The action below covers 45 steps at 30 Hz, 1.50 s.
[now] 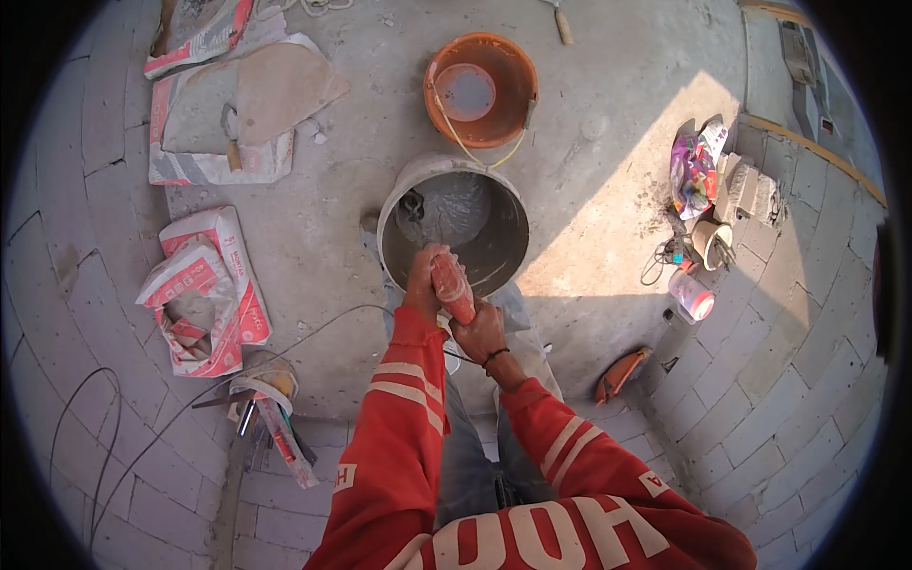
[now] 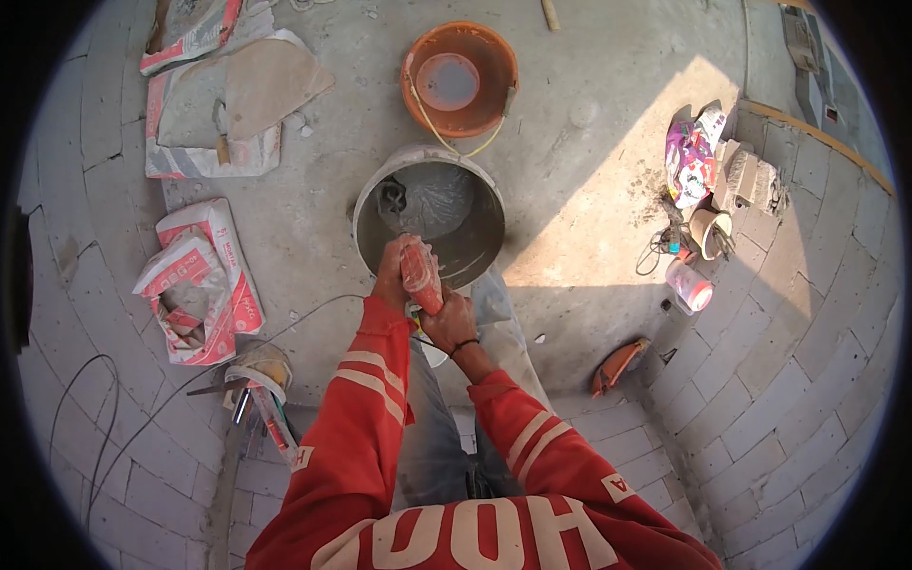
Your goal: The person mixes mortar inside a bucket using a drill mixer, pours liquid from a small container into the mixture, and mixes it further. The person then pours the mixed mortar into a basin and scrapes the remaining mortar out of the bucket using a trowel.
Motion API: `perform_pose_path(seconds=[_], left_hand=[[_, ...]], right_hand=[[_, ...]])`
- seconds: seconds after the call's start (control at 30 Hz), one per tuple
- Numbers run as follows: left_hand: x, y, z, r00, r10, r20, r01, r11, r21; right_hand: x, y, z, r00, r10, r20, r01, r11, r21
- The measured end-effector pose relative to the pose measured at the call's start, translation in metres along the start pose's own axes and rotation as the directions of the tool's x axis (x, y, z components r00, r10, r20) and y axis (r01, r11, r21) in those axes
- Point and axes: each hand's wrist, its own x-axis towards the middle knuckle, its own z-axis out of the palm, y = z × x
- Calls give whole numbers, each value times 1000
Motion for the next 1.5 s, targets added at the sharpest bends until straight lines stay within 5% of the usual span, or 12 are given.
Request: perform_pose_path(seconds=[0.37, 0.47, 0.63, 0.8, 1.07, 1.17, 1.5], left_hand=[[-21, -18, 21, 994, -106, -18, 100, 971, -216], [0, -26, 15, 975, -197, 104, 216, 950, -225], [29, -48, 27, 966, -69, 251, 112, 980, -163], [14, -35, 60, 969, -175, 176, 203, 967, -154], [48, -24, 15, 938, -313, 146, 340, 913, -227], [26, -1, 20, 990, -114, 86, 128, 975, -180], [8, 24, 50, 959, 92, 268, -112, 992, 61]], right_hand=[[-8, -14, -34, 992, 117, 50, -101, 966, -238], [-6, -23, -48, 988, 152, 17, -141, 945, -295], [-2, -19, -61, 985, 144, -91, -167, 924, -345], [8, -9, -69, 987, 94, -132, -131, 940, -316], [4, -24, -50, 993, 49, -105, -71, 973, -220], [10, -30, -36, 994, 51, -94, -69, 977, -201], [37, -34, -37, 981, 71, -180, -92, 989, -112]])
